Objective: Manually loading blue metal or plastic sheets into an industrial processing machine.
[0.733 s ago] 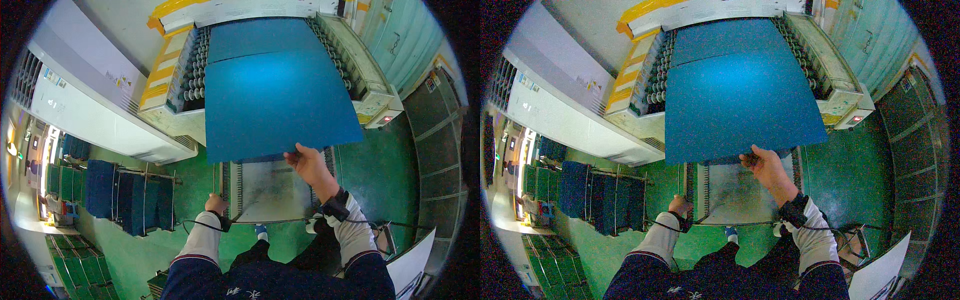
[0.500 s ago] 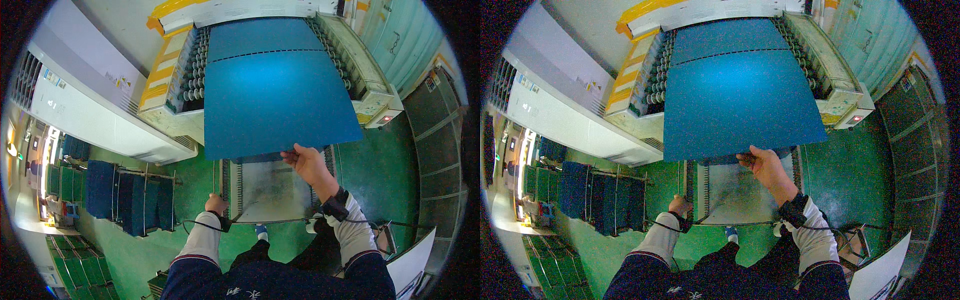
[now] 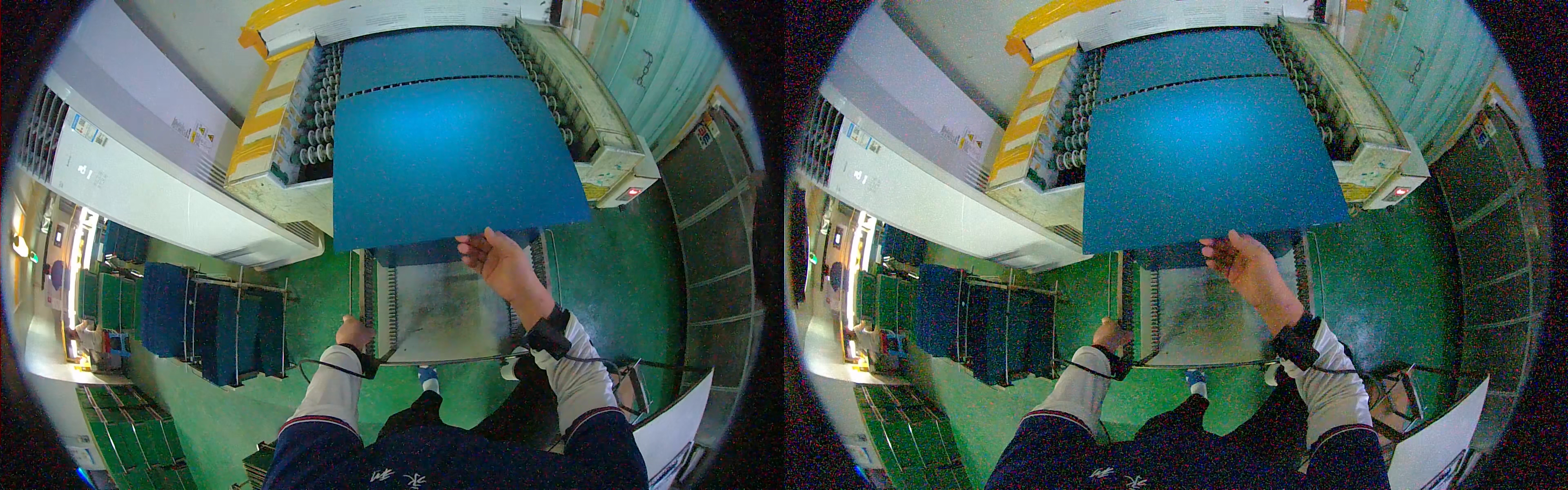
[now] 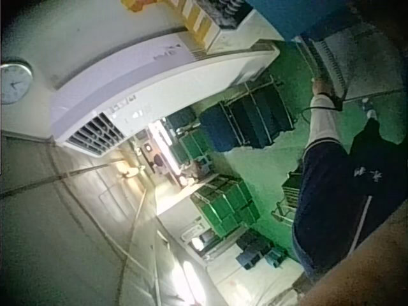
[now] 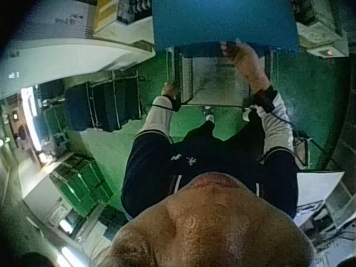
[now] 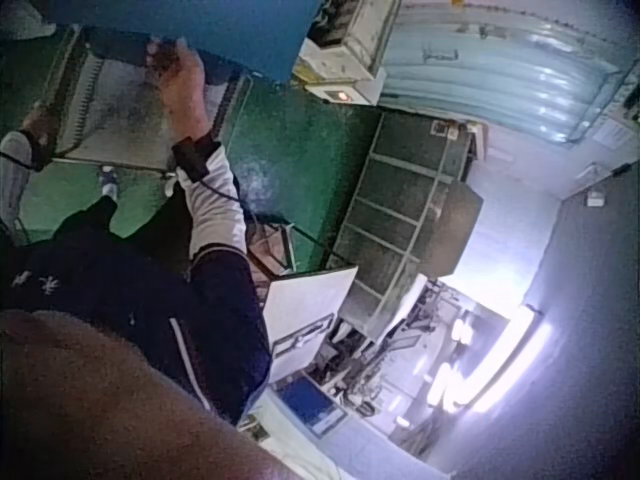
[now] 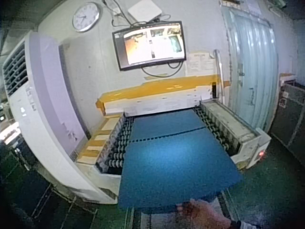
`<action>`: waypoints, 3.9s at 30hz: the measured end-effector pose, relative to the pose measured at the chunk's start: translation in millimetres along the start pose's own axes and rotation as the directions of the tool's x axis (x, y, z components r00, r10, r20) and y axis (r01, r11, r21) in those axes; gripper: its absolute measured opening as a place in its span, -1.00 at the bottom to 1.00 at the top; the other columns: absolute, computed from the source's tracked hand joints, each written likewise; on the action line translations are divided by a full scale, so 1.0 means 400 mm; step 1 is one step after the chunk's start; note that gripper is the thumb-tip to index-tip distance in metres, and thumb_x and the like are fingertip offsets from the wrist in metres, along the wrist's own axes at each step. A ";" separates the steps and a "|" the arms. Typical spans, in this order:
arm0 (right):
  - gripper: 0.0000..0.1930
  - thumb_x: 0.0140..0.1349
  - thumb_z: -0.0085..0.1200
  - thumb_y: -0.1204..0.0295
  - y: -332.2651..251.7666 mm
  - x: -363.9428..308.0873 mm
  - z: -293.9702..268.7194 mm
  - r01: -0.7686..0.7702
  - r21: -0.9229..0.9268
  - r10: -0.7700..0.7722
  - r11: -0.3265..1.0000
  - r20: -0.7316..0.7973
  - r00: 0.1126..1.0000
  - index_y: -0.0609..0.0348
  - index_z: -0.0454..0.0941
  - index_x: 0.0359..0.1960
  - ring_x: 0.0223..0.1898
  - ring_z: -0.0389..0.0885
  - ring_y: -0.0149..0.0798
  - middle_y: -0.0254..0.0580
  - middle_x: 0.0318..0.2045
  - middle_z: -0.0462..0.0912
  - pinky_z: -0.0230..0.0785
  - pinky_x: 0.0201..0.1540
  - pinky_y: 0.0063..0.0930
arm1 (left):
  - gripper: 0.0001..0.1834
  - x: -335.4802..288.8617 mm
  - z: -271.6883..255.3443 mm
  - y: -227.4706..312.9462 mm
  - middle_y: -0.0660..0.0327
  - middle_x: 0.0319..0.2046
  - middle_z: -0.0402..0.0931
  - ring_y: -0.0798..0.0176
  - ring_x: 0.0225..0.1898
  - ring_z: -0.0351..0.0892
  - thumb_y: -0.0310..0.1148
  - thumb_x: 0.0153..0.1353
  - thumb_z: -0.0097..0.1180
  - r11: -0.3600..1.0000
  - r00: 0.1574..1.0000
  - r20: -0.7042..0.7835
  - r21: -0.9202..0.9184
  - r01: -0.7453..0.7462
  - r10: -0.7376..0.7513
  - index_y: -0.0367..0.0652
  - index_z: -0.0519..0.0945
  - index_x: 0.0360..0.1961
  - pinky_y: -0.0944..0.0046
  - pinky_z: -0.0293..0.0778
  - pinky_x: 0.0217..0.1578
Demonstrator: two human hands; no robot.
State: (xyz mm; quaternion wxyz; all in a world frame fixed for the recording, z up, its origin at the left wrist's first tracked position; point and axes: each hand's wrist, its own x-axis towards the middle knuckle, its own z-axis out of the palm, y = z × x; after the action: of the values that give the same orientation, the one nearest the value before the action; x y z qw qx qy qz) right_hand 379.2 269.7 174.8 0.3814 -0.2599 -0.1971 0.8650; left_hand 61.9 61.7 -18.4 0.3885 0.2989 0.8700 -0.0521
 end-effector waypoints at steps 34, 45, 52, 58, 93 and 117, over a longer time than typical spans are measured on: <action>-0.41 0.28 -0.03 0.33 -0.013 -0.014 0.049 0.054 -0.031 -0.050 0.998 0.120 0.991 0.17 0.06 0.30 0.05 0.49 -0.11 -0.08 0.24 0.30 0.44 -0.01 -0.28 | -0.23 -0.006 0.001 0.004 -0.12 -0.24 0.57 -0.11 -0.15 0.59 -0.12 -0.19 0.35 1.000 0.999 -0.043 0.008 0.018 -0.018 -0.40 0.27 -0.06 0.07 0.52 -0.14; -0.25 0.22 0.03 0.23 -0.014 -0.008 0.039 0.144 -0.081 -0.131 0.986 0.144 0.981 0.11 -0.07 0.37 0.14 0.40 -0.10 -0.13 0.33 0.15 0.36 0.04 -0.23 | -0.26 -0.020 -0.011 0.010 0.00 -0.38 0.60 -0.03 -0.27 0.64 -0.10 -0.11 0.30 0.999 0.999 -0.035 0.051 0.006 -0.004 -0.43 0.20 -0.11 0.09 0.54 -0.23; -0.33 0.23 0.02 0.25 -0.022 0.004 0.008 0.157 -0.157 -0.136 0.975 0.134 0.982 0.08 0.04 0.34 0.14 0.39 -0.12 -0.13 0.29 0.22 0.34 0.06 -0.24 | -0.25 -0.044 -0.022 0.022 -0.04 -0.35 0.59 -0.07 -0.25 0.63 -0.11 -0.14 0.31 0.999 0.997 -0.073 0.049 -0.011 0.015 -0.42 0.23 -0.10 0.07 0.53 -0.22; -0.37 0.10 0.11 0.37 -0.008 0.038 -0.075 0.218 -0.964 -0.405 -0.153 0.262 0.876 0.13 0.22 0.25 0.16 0.33 0.00 -0.11 0.24 0.29 0.22 0.16 -0.12 | -0.19 0.029 0.031 -0.031 -0.09 -0.31 0.59 -0.09 -0.22 0.62 -0.07 -0.19 0.36 0.997 0.993 -0.101 0.062 -0.054 0.061 -0.42 0.25 -0.06 0.07 0.54 -0.19; -0.34 -0.06 0.23 0.34 -0.004 0.017 -0.049 0.078 -0.811 -0.335 -0.580 0.325 0.884 0.17 0.31 0.15 0.18 0.24 0.00 -0.10 0.12 0.34 0.14 0.16 -0.05 | -0.29 0.261 0.167 -0.170 -0.11 -0.26 0.58 -0.09 -0.18 0.61 -0.15 -0.17 0.30 0.923 0.972 0.027 0.308 -0.229 0.232 -0.40 0.27 -0.08 0.07 0.53 -0.16; -0.77 0.05 0.14 0.25 0.011 0.206 -0.096 0.036 -0.668 -0.137 -0.743 0.204 0.969 0.16 0.54 -0.45 -0.25 0.56 0.05 -0.05 -0.38 0.59 0.39 -0.21 -0.09 | -0.29 -0.037 -0.008 0.019 -0.02 -0.37 0.61 -0.03 -0.27 0.65 -0.19 -0.19 0.36 1.000 0.984 -0.180 0.008 0.019 -0.018 -0.38 0.29 -0.09 0.11 0.57 -0.27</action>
State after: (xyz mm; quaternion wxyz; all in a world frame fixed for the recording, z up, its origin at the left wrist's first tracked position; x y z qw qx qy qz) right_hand 352.5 335.1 117.6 0.0059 -0.4459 -0.8921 0.0734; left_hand 71.8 61.7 -4.7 0.3065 0.2962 0.9040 -0.0329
